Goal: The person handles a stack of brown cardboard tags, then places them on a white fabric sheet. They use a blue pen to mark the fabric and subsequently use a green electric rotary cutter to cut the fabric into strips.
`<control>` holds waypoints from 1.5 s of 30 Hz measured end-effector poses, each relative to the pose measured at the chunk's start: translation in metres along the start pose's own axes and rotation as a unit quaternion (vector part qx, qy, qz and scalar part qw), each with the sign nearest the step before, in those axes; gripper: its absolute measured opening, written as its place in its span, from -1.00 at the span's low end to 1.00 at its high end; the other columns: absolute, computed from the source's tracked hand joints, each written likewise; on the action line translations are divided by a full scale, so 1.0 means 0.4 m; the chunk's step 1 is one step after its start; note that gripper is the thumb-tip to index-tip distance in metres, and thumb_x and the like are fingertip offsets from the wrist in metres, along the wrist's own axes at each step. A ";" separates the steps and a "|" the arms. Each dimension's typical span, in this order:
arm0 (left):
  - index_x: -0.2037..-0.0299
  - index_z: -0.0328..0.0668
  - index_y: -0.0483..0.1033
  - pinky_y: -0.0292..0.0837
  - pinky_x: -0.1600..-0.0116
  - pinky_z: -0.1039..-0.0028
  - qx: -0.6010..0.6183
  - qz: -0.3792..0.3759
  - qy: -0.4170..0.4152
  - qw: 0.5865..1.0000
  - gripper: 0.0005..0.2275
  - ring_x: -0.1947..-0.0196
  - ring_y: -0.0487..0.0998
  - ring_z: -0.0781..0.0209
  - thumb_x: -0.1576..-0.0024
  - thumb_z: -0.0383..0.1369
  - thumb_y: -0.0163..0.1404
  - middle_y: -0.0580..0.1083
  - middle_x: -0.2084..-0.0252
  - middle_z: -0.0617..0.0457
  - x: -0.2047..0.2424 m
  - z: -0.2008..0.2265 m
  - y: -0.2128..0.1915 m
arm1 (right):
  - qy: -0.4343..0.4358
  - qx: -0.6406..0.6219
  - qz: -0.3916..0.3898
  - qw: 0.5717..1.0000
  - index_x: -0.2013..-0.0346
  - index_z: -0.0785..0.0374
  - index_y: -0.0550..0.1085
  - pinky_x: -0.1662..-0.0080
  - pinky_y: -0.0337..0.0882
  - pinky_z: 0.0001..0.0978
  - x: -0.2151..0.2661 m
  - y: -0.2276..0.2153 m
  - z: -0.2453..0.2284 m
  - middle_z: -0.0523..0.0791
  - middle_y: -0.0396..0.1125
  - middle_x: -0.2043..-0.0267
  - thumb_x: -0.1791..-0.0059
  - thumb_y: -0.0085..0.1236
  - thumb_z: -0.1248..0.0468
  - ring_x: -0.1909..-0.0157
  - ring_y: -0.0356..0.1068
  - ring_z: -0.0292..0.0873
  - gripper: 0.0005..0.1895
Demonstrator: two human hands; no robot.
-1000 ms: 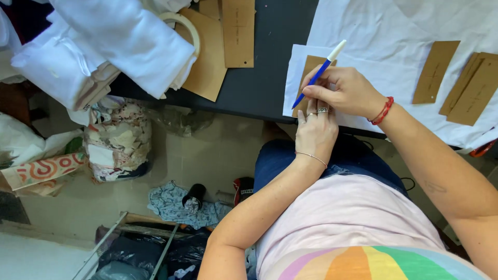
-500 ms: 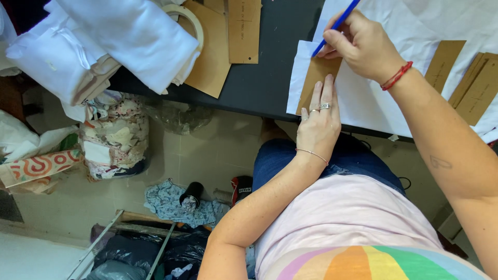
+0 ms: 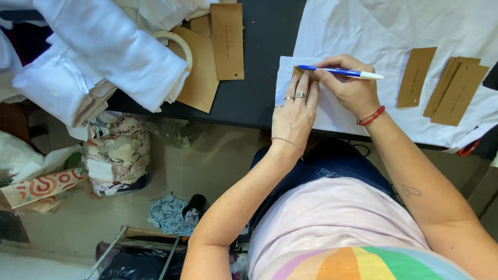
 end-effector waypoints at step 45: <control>-0.01 -0.05 0.28 0.47 0.13 0.46 0.514 -0.247 -0.163 0.805 -0.56 0.04 0.39 0.10 0.10 -0.62 -0.08 0.25 0.04 -0.01 0.000 -0.106 -0.047 | 0.264 -0.030 0.180 0.947 0.31 0.34 0.40 0.47 0.15 -0.75 0.256 -0.059 0.127 -0.15 0.27 0.49 0.14 0.19 0.26 0.52 0.20 -0.45 -0.78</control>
Point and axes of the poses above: each hand's wrist, its own x-axis away from the middle knuckle, its own y-axis out of the palm, z = x × y, the point moved 3 cm from there along -x, towards the middle knuckle
